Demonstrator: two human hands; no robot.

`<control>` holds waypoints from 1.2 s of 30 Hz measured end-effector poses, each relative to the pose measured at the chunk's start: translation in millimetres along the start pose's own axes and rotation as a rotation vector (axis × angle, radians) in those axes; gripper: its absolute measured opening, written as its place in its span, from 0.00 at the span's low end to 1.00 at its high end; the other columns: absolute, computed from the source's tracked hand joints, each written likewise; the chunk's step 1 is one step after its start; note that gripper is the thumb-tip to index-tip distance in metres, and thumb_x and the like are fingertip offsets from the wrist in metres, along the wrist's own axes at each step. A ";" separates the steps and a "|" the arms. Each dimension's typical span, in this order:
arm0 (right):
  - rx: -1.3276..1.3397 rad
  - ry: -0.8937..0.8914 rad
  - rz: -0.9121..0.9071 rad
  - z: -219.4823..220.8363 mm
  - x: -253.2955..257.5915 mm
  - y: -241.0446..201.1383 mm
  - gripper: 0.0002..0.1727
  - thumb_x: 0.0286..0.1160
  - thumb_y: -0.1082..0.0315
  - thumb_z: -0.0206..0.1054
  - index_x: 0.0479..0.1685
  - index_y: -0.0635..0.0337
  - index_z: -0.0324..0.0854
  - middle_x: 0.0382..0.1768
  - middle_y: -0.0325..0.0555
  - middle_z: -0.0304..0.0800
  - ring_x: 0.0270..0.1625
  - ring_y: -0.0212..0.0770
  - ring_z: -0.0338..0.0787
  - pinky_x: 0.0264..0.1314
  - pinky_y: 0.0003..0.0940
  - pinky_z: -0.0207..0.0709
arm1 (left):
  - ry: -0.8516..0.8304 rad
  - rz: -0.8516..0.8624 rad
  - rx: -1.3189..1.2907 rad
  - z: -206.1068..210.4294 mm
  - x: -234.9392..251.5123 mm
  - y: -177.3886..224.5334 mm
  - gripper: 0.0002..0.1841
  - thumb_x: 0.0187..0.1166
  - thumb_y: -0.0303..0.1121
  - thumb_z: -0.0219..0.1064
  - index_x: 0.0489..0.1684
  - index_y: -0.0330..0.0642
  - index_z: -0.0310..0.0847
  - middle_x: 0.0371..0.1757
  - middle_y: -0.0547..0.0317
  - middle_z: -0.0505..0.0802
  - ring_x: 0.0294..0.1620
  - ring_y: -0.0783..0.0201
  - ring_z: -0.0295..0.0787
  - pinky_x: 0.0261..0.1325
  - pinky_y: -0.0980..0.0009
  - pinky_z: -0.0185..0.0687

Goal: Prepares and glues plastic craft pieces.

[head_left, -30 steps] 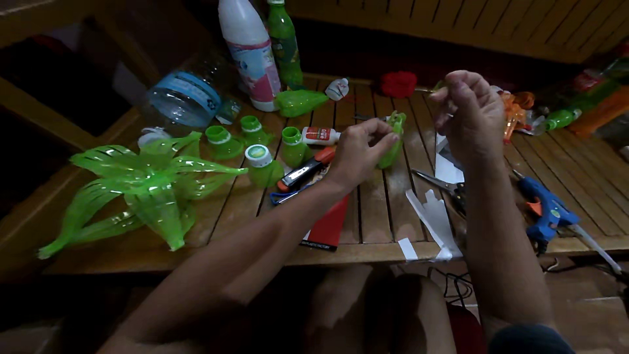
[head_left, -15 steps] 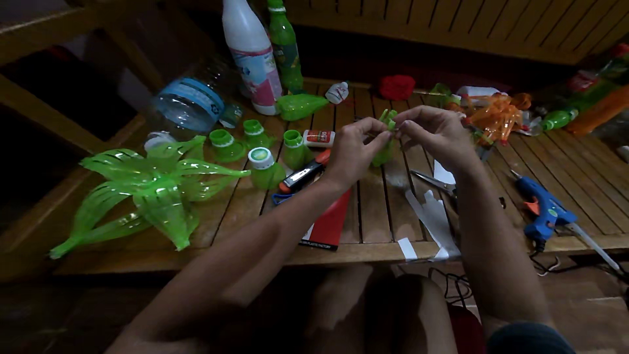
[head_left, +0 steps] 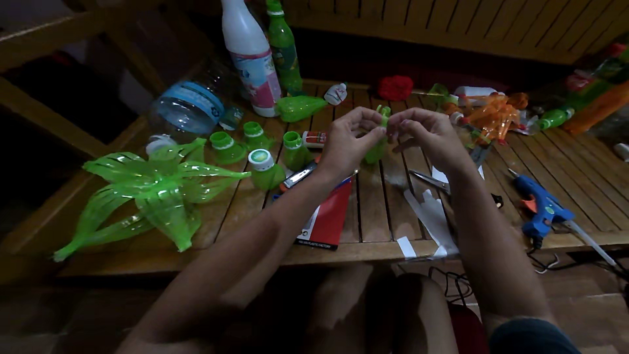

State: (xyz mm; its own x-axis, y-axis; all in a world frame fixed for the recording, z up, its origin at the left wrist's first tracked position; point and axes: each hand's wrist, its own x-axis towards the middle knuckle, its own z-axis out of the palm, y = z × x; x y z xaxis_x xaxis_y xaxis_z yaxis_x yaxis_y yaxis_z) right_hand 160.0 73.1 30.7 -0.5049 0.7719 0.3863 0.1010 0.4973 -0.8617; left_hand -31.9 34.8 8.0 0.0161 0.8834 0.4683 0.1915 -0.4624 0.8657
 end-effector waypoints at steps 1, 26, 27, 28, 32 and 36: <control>0.001 -0.009 0.006 0.4 -0.1 0.1 0.14 0.87 0.72 0.50 0.54 0.66 0.83 0.42 0.37 0.92 0.41 0.30 0.93 0.45 0.31 0.92 | 0.001 -0.011 -0.008 -0.2 -0.3 0.1 0.09 0.80 0.28 0.70 0.54 0.37 0.82 0.46 0.60 0.90 0.42 0.77 0.87 0.47 0.79 0.84; -1.150 -0.241 0.610 -62.8 -112.5 -50.6 0.18 0.82 0.62 0.68 0.55 0.71 0.86 0.55 0.68 0.88 0.62 0.66 0.87 0.65 0.67 0.76 | -0.229 0.071 -0.152 9.5 -6.1 3.2 0.07 0.83 0.27 0.68 0.51 0.33 0.84 0.44 0.57 0.92 0.43 0.73 0.90 0.52 0.73 0.87; -1.169 -0.306 0.681 -57.8 -115.1 -47.1 0.21 0.81 0.61 0.68 0.60 0.73 0.84 0.60 0.71 0.85 0.67 0.68 0.84 0.69 0.68 0.73 | -0.238 0.071 -0.159 8.9 -5.9 2.3 0.08 0.82 0.27 0.68 0.51 0.33 0.85 0.44 0.56 0.93 0.43 0.72 0.90 0.52 0.73 0.87; -1.187 -0.347 0.723 -54.6 -116.3 -42.3 0.23 0.81 0.60 0.68 0.62 0.74 0.82 0.63 0.72 0.83 0.69 0.69 0.82 0.71 0.67 0.72 | -0.248 0.047 -0.154 7.8 -6.2 2.6 0.08 0.83 0.28 0.68 0.52 0.33 0.85 0.44 0.56 0.92 0.42 0.71 0.89 0.51 0.72 0.87; -1.155 -0.399 0.765 -51.4 -110.1 -36.4 0.27 0.81 0.61 0.69 0.66 0.78 0.78 0.66 0.77 0.79 0.72 0.71 0.79 0.75 0.67 0.68 | -0.273 -0.101 -0.128 3.4 -7.6 15.4 0.11 0.85 0.28 0.67 0.58 0.33 0.83 0.44 0.55 0.90 0.32 0.71 0.84 0.35 0.74 0.82; -1.125 -0.400 0.808 -53.5 -103.8 -38.2 0.26 0.79 0.60 0.72 0.60 0.80 0.79 0.58 0.76 0.83 0.65 0.71 0.83 0.69 0.69 0.71 | -0.312 -0.121 -0.161 3.0 -6.4 15.2 0.10 0.86 0.27 0.65 0.56 0.29 0.82 0.48 0.49 0.89 0.38 0.65 0.90 0.43 0.69 0.89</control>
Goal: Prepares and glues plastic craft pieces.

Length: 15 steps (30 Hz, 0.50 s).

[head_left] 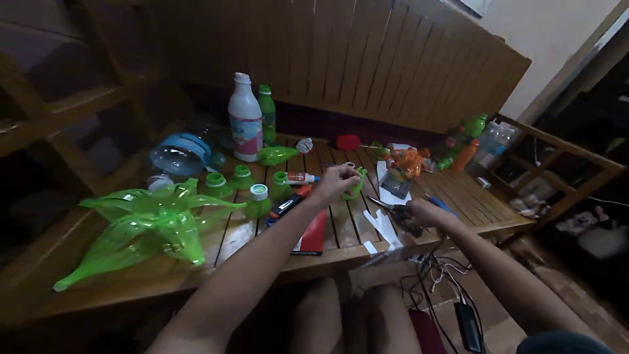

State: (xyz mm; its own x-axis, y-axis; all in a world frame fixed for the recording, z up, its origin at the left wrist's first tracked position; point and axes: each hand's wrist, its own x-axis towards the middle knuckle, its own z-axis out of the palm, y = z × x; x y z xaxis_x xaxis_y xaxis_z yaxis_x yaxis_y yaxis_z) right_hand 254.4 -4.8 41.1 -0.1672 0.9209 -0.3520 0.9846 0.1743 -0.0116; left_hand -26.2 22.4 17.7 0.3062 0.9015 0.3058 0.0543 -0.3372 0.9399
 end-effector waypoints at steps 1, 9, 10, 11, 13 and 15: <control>0.006 0.007 0.017 0.0 -1.9 1.1 0.26 0.78 0.59 0.72 0.58 0.79 0.79 0.56 0.75 0.84 0.62 0.71 0.84 0.67 0.69 0.72 | -0.011 0.006 -0.008 0.0 0.5 -1.5 0.10 0.86 0.27 0.64 0.56 0.28 0.81 0.49 0.47 0.89 0.40 0.64 0.90 0.46 0.67 0.90; 1.082 0.378 -0.158 5.0 -40.2 -13.0 0.12 0.85 0.71 0.60 0.59 0.68 0.75 0.36 0.38 0.84 0.34 0.28 0.86 0.43 0.26 0.85 | 0.034 -0.005 -0.003 2.7 -2.0 5.3 0.11 0.87 0.27 0.63 0.57 0.27 0.81 0.55 0.45 0.88 0.45 0.63 0.90 0.51 0.67 0.89; 1.220 0.414 -0.185 5.4 -38.6 -28.4 0.07 0.86 0.72 0.58 0.53 0.66 0.76 0.29 0.36 0.84 0.29 0.28 0.85 0.38 0.25 0.83 | 0.029 -0.006 -0.006 3.9 -1.5 3.9 0.11 0.87 0.27 0.63 0.57 0.28 0.82 0.53 0.45 0.89 0.45 0.63 0.90 0.51 0.66 0.89; 1.316 0.436 -0.224 5.8 -35.1 -43.9 0.05 0.86 0.72 0.57 0.48 0.64 0.76 0.26 0.36 0.85 0.28 0.28 0.86 0.36 0.25 0.83 | 0.024 -0.002 -0.006 5.0 -0.6 1.2 0.11 0.87 0.28 0.64 0.57 0.29 0.82 0.51 0.47 0.90 0.44 0.63 0.91 0.51 0.66 0.90; 1.408 0.445 -0.332 6.6 -25.7 -71.8 0.09 0.89 0.74 0.52 0.49 0.67 0.77 0.31 0.40 0.90 0.32 0.32 0.91 0.43 0.28 0.87 | 0.022 0.000 -0.018 6.4 -0.5 -2.2 0.10 0.86 0.28 0.64 0.55 0.30 0.82 0.48 0.48 0.90 0.43 0.64 0.90 0.51 0.66 0.89; 1.426 0.446 -0.365 8.7 -10.4 -89.4 0.10 0.90 0.74 0.50 0.55 0.70 0.75 0.41 0.47 0.93 0.37 0.34 0.93 0.46 0.28 0.87 | 0.035 -0.016 -0.043 6.4 -0.5 -1.8 0.09 0.86 0.27 0.64 0.54 0.30 0.83 0.47 0.50 0.90 0.42 0.66 0.90 0.51 0.68 0.89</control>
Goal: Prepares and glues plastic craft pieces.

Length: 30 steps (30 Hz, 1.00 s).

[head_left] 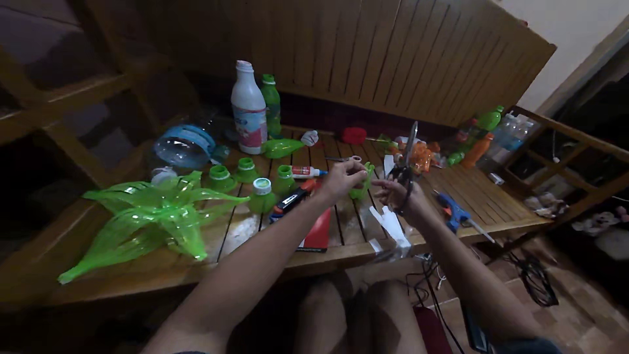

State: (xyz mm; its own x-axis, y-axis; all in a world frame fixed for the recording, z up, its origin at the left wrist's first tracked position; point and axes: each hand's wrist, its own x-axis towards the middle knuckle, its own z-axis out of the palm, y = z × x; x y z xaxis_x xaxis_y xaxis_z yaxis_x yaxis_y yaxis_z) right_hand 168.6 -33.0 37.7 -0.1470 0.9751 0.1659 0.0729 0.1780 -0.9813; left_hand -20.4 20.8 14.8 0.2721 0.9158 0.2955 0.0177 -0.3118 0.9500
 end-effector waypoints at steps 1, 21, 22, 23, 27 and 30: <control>0.002 0.020 -0.004 6.2 5.3 4.0 0.09 0.91 0.75 0.50 0.56 0.70 0.73 0.45 0.49 0.93 0.39 0.34 0.93 0.47 0.28 0.87 | 0.006 -0.007 -0.014 -0.1 -0.3 0.6 0.09 0.86 0.26 0.64 0.53 0.29 0.83 0.46 0.50 0.90 0.42 0.66 0.90 0.50 0.68 0.89; 0.047 0.160 -0.033 18.0 23.1 23.5 0.08 0.86 0.77 0.58 0.56 0.68 0.75 0.49 0.49 0.92 0.44 0.34 0.92 0.51 0.29 0.85 | 0.024 0.038 0.021 -6.5 5.8 -5.7 0.06 0.82 0.27 0.69 0.47 0.34 0.86 0.39 0.58 0.91 0.38 0.72 0.85 0.46 0.75 0.82; 0.038 0.150 -0.037 17.9 24.5 23.1 0.09 0.86 0.78 0.57 0.58 0.68 0.74 0.54 0.50 0.91 0.48 0.35 0.92 0.53 0.30 0.85 | 0.035 0.043 0.027 -6.5 5.1 -4.3 0.06 0.82 0.27 0.69 0.47 0.34 0.86 0.39 0.58 0.91 0.38 0.73 0.85 0.46 0.75 0.81; 0.040 0.140 -0.042 17.5 26.5 23.6 0.09 0.86 0.78 0.56 0.59 0.68 0.74 0.56 0.51 0.90 0.51 0.36 0.93 0.55 0.31 0.85 | 0.039 0.051 0.028 -6.7 4.6 -3.5 0.06 0.82 0.27 0.69 0.47 0.34 0.86 0.40 0.58 0.91 0.39 0.73 0.86 0.47 0.75 0.82; 0.045 0.055 -0.022 6.5 36.6 28.5 0.08 0.87 0.75 0.58 0.58 0.67 0.74 0.54 0.50 0.92 0.52 0.37 0.93 0.56 0.33 0.87 | 0.033 0.033 0.024 -6.5 2.9 -2.0 0.06 0.83 0.28 0.68 0.49 0.34 0.85 0.37 0.60 0.93 0.37 0.76 0.86 0.46 0.77 0.82; -0.176 0.047 -0.022 -14.2 33.3 23.9 0.12 0.87 0.69 0.62 0.60 0.68 0.75 0.45 0.47 0.92 0.42 0.34 0.93 0.48 0.31 0.88 | 0.001 0.028 0.006 -3.5 1.0 -1.3 0.06 0.84 0.27 0.67 0.49 0.33 0.84 0.35 0.60 0.92 0.35 0.76 0.87 0.44 0.77 0.83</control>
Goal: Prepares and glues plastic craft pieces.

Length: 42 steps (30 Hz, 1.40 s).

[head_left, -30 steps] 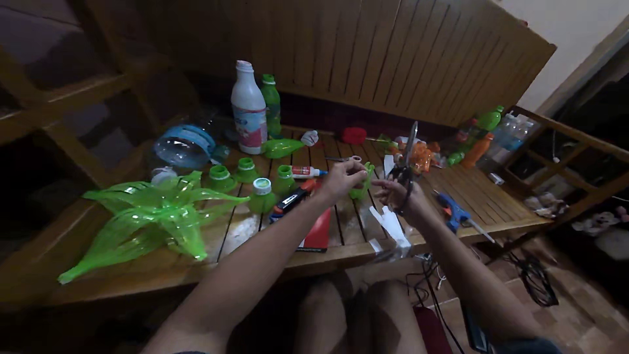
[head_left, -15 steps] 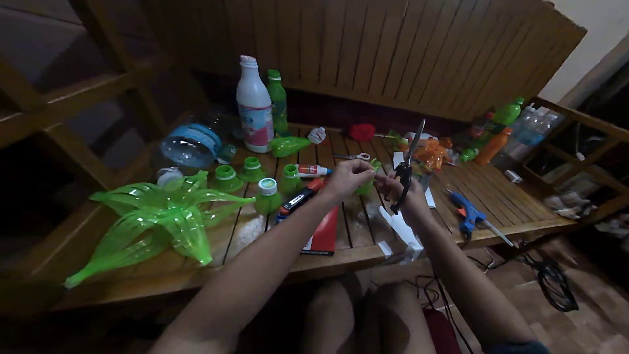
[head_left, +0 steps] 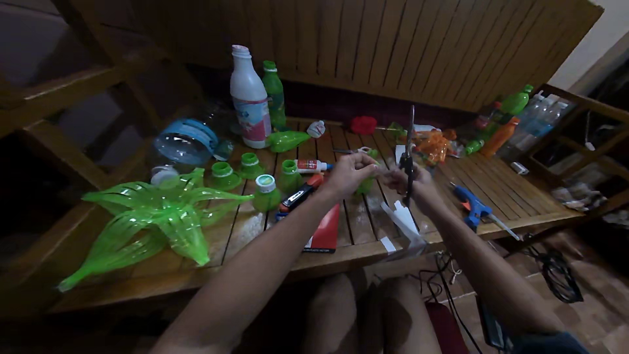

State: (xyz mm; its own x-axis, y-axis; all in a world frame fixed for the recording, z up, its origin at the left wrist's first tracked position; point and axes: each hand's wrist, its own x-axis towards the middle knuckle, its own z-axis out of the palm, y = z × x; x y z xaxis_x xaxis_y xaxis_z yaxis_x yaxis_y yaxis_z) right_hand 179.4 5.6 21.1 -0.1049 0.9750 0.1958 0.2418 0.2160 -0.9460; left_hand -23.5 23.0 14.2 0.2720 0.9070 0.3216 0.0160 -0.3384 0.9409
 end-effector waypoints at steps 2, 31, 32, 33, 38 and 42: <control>-0.278 -0.027 -0.011 -20.4 -9.1 -8.0 0.17 0.86 0.60 0.66 0.56 0.68 0.78 0.35 0.44 0.86 0.32 0.31 0.87 0.39 0.29 0.85 | -0.019 0.011 -0.020 1.0 0.5 -3.1 0.07 0.85 0.27 0.66 0.51 0.32 0.83 0.39 0.57 0.94 0.39 0.72 0.91 0.49 0.73 0.87; -1.078 -0.213 -0.142 -86.2 -43.4 -15.0 0.34 0.68 0.46 0.80 0.56 0.71 0.82 0.44 0.60 0.88 0.46 0.58 0.88 0.51 0.61 0.80 | -0.078 0.037 -0.014 16.9 -8.8 1.0 0.04 0.84 0.26 0.67 0.47 0.36 0.83 0.34 0.63 0.93 0.34 0.77 0.88 0.42 0.79 0.83; -1.084 -0.217 -0.138 -86.0 -44.3 -14.5 0.34 0.68 0.45 0.79 0.57 0.71 0.82 0.45 0.60 0.88 0.47 0.58 0.89 0.52 0.62 0.80 | -0.082 0.044 -0.021 16.7 -8.3 -0.6 0.04 0.83 0.26 0.67 0.48 0.36 0.83 0.35 0.62 0.94 0.36 0.76 0.89 0.44 0.78 0.84; -1.090 -0.220 -0.142 -86.2 -45.1 -13.5 0.35 0.68 0.45 0.79 0.57 0.71 0.82 0.45 0.60 0.88 0.47 0.58 0.89 0.52 0.62 0.80 | -0.086 0.052 -0.024 16.4 -7.7 -1.9 0.04 0.83 0.26 0.66 0.48 0.35 0.83 0.37 0.60 0.94 0.39 0.74 0.91 0.46 0.76 0.86; -1.101 -0.210 -0.153 -86.0 -48.2 -12.4 0.35 0.68 0.45 0.79 0.57 0.71 0.82 0.44 0.60 0.88 0.46 0.58 0.89 0.50 0.61 0.80 | -0.097 0.054 -0.021 16.2 -6.8 -3.5 0.05 0.83 0.27 0.66 0.48 0.35 0.84 0.38 0.59 0.95 0.41 0.72 0.92 0.49 0.73 0.87; -1.108 -0.199 -0.161 -86.5 -47.9 -11.9 0.35 0.68 0.44 0.79 0.56 0.71 0.82 0.44 0.60 0.88 0.46 0.58 0.89 0.50 0.61 0.80 | -0.096 0.056 -0.013 16.1 -6.6 -2.8 0.04 0.84 0.27 0.66 0.47 0.35 0.83 0.34 0.61 0.94 0.36 0.75 0.90 0.44 0.76 0.84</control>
State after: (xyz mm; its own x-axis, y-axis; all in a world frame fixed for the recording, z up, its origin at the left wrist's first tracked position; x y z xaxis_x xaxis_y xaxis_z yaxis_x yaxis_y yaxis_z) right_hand 265.0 -39.2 45.3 -0.3393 0.9276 0.1562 0.9211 0.3613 -0.1450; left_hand -9.8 13.9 7.7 0.3626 0.8586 0.3624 -0.0145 -0.3837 0.9234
